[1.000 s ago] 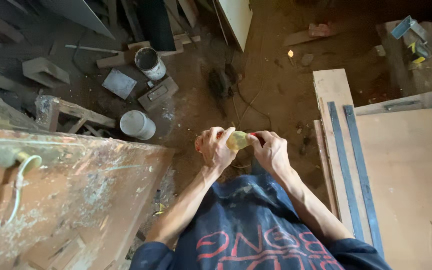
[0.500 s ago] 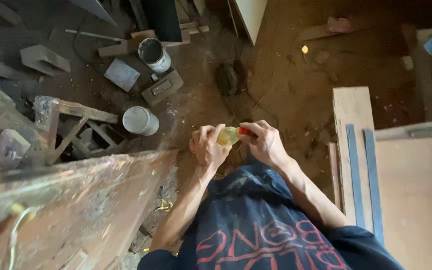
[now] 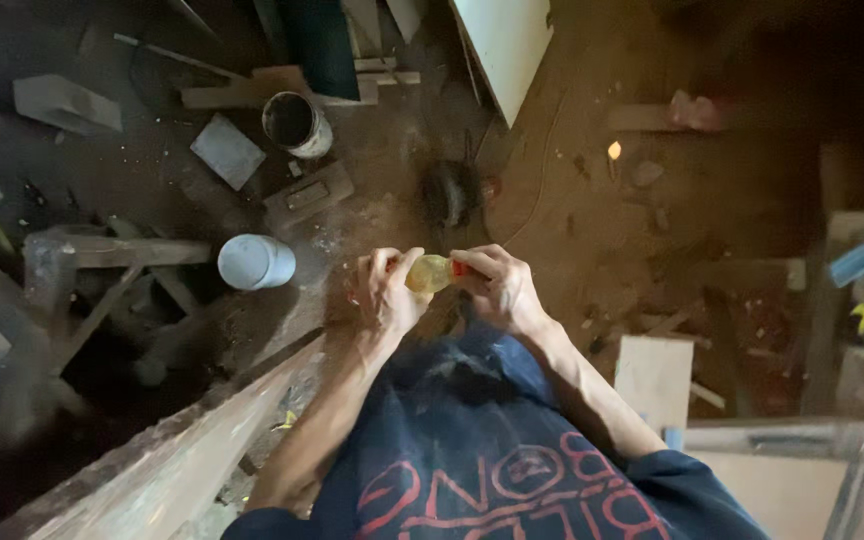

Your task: The person applies liquid from a bottle onto a sanding block and rubs it along dark strips on a wooden board. The person repeats this process on multiple strips, occasionally pausing to walk around the workshop.

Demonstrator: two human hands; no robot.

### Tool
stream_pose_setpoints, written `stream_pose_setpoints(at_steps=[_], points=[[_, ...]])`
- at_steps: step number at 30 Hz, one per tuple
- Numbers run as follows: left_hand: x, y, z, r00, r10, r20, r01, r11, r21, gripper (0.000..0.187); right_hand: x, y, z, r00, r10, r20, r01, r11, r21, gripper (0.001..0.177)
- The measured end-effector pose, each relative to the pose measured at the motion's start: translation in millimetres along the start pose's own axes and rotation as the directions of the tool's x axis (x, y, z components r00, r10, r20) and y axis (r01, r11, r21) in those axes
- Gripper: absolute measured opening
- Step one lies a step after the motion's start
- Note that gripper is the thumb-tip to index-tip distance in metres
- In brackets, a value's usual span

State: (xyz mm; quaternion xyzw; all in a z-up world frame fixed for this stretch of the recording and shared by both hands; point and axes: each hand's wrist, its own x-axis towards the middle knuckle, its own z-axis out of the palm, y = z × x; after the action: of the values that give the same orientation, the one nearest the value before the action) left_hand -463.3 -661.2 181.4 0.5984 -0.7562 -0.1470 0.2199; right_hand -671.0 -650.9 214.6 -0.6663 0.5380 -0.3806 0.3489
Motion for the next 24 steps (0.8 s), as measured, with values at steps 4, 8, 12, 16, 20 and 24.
stream_pose_setpoints(at_steps=[4, 8, 12, 16, 20, 24], points=[[37, 9, 11, 0.997, -0.039, 0.065, 0.040, 0.999, -0.023, 0.066, 29, 18, -29, 0.998, -0.056, 0.033, 0.055, 0.998, 0.036, 0.035], [61, 14, 18, 1.000, 0.017, -0.018, -0.018, 0.999, -0.051, 0.061, 49, 25, -42, 0.996, 0.068, 0.054, -0.065, 0.996, -0.053, 0.035], [80, 19, 25, 0.999, 0.021, -0.037, -0.022, 0.999, -0.034, 0.061, 66, 25, -41, 0.976, 0.216, -0.038, -0.218, 0.974, -0.067, 0.030], [97, 21, 30, 0.999, 0.016, -0.043, -0.016, 1.000, 0.006, 0.064, 80, 29, -42, 0.961, 0.266, -0.075, -0.266, 0.964, 0.011, 0.031], [112, 18, 32, 0.999, 0.022, -0.027, -0.021, 0.998, 0.059, 0.065, 89, 34, -48, 0.972, 0.231, -0.045, -0.231, 0.973, 0.012, 0.032], [124, 15, 30, 0.995, 0.092, -0.023, -0.090, 0.994, 0.066, 0.065, 101, 36, -49, 0.991, 0.113, -0.070, -0.118, 0.991, -0.070, 0.026]])
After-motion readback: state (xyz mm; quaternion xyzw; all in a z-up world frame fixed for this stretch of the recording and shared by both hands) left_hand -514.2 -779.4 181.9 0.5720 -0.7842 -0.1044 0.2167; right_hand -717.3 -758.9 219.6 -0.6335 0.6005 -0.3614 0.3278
